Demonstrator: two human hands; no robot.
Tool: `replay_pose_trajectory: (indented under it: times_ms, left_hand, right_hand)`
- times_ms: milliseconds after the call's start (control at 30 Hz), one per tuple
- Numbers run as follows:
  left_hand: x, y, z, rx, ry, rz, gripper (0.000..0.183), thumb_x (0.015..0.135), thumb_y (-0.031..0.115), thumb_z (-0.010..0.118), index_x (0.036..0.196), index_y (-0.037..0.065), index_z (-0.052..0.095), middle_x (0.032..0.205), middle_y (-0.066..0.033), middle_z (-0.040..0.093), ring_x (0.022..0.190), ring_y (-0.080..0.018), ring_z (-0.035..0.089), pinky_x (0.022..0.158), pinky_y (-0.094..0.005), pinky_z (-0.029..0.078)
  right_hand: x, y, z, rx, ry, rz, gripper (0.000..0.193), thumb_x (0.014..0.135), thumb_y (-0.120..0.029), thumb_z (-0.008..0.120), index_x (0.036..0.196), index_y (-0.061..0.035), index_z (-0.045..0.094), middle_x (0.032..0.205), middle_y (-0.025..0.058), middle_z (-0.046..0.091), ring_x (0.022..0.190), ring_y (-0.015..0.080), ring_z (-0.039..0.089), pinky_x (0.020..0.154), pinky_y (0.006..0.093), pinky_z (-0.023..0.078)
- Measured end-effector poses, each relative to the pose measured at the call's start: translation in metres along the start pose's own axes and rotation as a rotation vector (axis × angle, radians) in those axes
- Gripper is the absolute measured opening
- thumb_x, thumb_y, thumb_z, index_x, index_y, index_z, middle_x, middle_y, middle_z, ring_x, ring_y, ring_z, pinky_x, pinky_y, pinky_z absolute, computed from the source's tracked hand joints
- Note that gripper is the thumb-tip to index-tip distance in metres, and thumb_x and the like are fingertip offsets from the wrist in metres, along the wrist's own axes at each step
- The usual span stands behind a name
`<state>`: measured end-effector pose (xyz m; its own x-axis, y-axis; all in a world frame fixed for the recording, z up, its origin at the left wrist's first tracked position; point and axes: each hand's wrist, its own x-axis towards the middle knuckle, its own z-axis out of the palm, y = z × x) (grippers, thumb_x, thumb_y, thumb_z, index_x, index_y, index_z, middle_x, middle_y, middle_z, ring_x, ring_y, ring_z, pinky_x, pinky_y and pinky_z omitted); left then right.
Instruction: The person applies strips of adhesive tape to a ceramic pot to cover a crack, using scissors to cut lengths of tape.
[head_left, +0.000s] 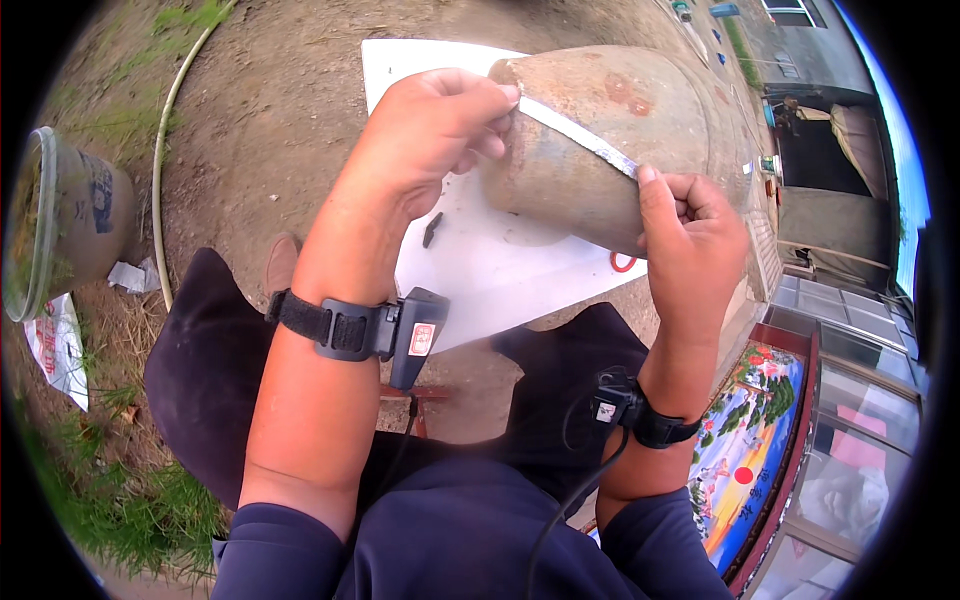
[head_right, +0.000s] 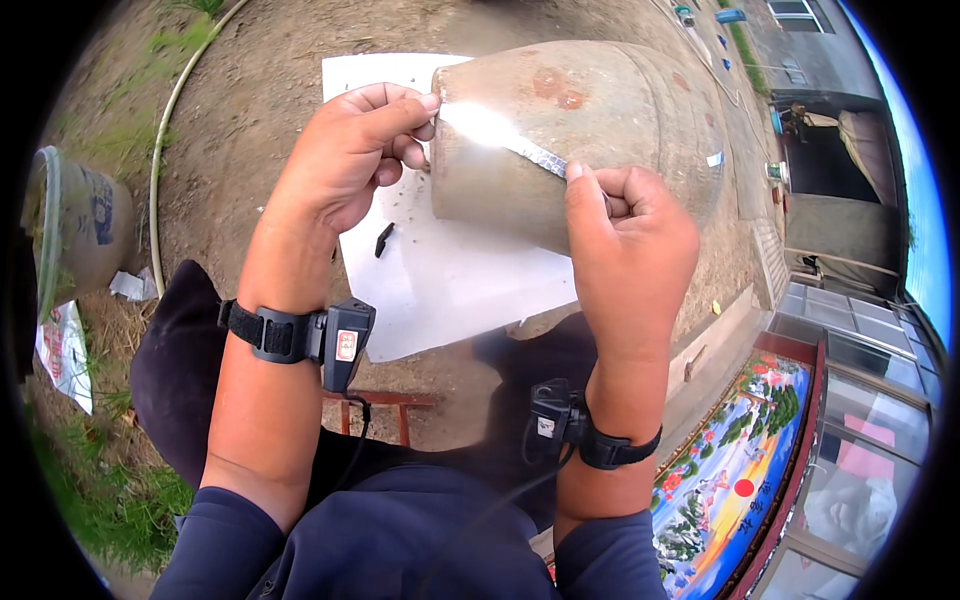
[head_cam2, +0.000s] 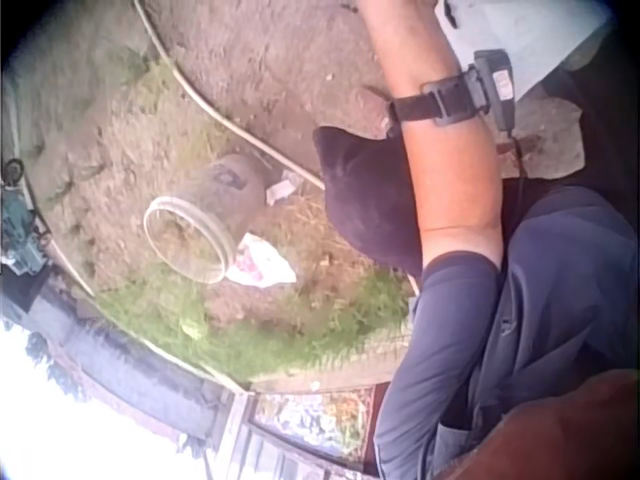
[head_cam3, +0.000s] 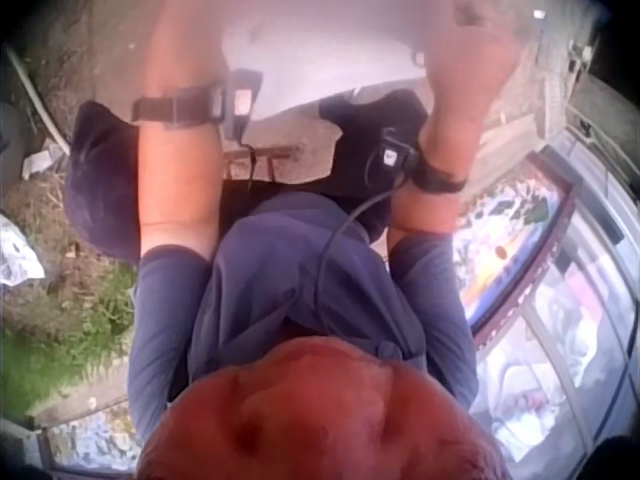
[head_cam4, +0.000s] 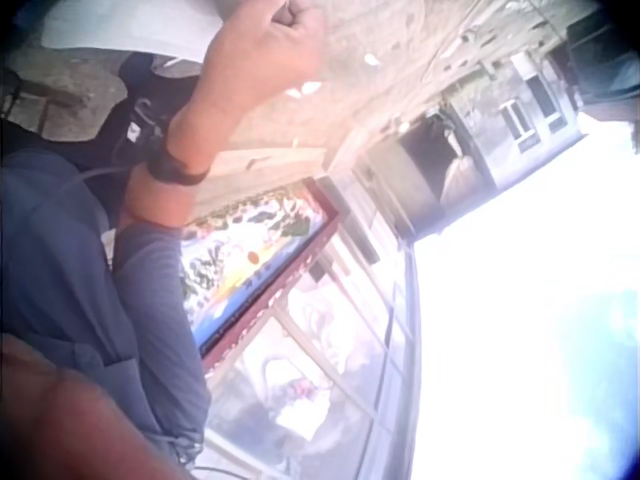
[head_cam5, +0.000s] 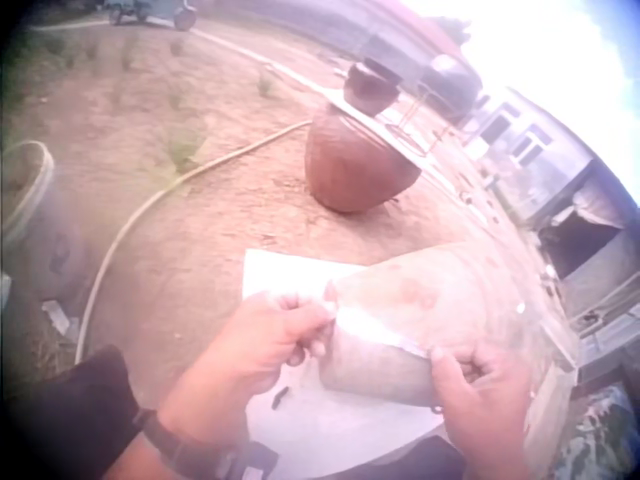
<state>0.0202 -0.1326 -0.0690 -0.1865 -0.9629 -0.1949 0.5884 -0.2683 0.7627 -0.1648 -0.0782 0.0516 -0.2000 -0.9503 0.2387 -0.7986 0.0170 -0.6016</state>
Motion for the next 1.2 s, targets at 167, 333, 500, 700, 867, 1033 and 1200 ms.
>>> replay_pose_trajectory:
  times_ms: [167, 333, 500, 700, 867, 1033, 1200]
  left_hand:
    - [0.0007, -0.0007, 0.0001, 0.003, -0.001, 0.016, 0.017, 0.092, 0.023, 0.075, 0.089, 0.009, 0.067, 0.080, 0.0014, 0.066, 0.063, -0.0045, 0.061, 0.049, -0.0189, 0.035]
    - [-0.0019, 0.0013, 0.0018, 0.023, 0.012, 0.009, 0.016, 0.092, 0.023, 0.074, 0.089, 0.009, 0.067, 0.079, 0.0016, 0.066, 0.063, -0.0046, 0.061, 0.050, -0.0191, 0.036]
    - [0.0000, 0.0007, -0.0014, 0.014, 0.013, 0.015, 0.024, 0.087, 0.025, 0.076, 0.090, 0.003, 0.069, 0.080, -0.0047, 0.068, 0.067, -0.0103, 0.063, 0.056, -0.0238, 0.041]
    - [-0.0016, 0.0010, 0.0007, 0.006, 0.020, -0.005, 0.015, 0.093, 0.023, 0.074, 0.088, 0.009, 0.067, 0.077, 0.0025, 0.065, 0.063, -0.0043, 0.059, 0.051, -0.0195, 0.036]
    - [-0.0014, 0.0009, 0.0002, 0.014, 0.017, 0.002, 0.016, 0.093, 0.023, 0.074, 0.088, 0.009, 0.067, 0.077, 0.0025, 0.065, 0.062, -0.0043, 0.059, 0.051, -0.0192, 0.037]
    - [-0.0021, 0.0010, 0.0003, 0.021, 0.023, 0.009, 0.015, 0.093, 0.022, 0.073, 0.088, 0.009, 0.068, 0.077, 0.0021, 0.065, 0.062, -0.0043, 0.059, 0.051, -0.0192, 0.037]
    - [-0.0021, 0.0023, -0.0005, 0.023, 0.021, 0.009, 0.015, 0.093, 0.022, 0.073, 0.088, 0.009, 0.068, 0.077, 0.0019, 0.065, 0.062, -0.0045, 0.059, 0.051, -0.0192, 0.037]
  right_hand:
    - [-0.0010, -0.0013, 0.0030, -0.126, 0.045, -0.065, 0.021, 0.087, -0.016, 0.078, 0.080, 0.0018, 0.069, 0.061, 0.0009, 0.060, 0.055, 0.0053, 0.048, 0.051, 0.0246, 0.039]
    - [-0.0017, -0.0009, 0.0055, -0.188, 0.064, -0.094, 0.022, 0.085, -0.017, 0.080, 0.077, 0.0004, 0.068, 0.059, 0.0026, 0.059, 0.053, 0.0074, 0.049, 0.051, 0.0263, 0.040]
    - [-0.0023, -0.0013, 0.0054, -0.193, 0.062, -0.074, 0.023, 0.084, -0.017, 0.080, 0.077, 0.0000, 0.068, 0.060, 0.0028, 0.060, 0.053, 0.0077, 0.050, 0.051, 0.0266, 0.041]
    - [-0.0028, -0.0015, 0.0028, -0.133, 0.022, -0.005, 0.023, 0.085, -0.018, 0.080, 0.078, 0.0007, 0.069, 0.060, 0.0037, 0.062, 0.054, 0.0081, 0.052, 0.053, 0.0265, 0.043]
    - [-0.0042, -0.0014, 0.0056, -0.179, 0.043, -0.028, 0.022, 0.086, -0.019, 0.078, 0.079, 0.0009, 0.070, 0.060, 0.0047, 0.062, 0.054, 0.0088, 0.053, 0.054, 0.0274, 0.044]
    - [-0.0018, 0.0018, 0.0055, -0.197, 0.052, -0.076, 0.022, 0.085, -0.018, 0.078, 0.077, 0.0005, 0.070, 0.060, 0.0053, 0.062, 0.054, 0.0091, 0.053, 0.054, 0.0275, 0.045]
    - [-0.0018, -0.0019, 0.0057, -0.164, 0.051, -0.051, 0.023, 0.085, -0.018, 0.078, 0.077, 0.0008, 0.069, 0.059, 0.0061, 0.062, 0.053, 0.0096, 0.053, 0.054, 0.0280, 0.044]
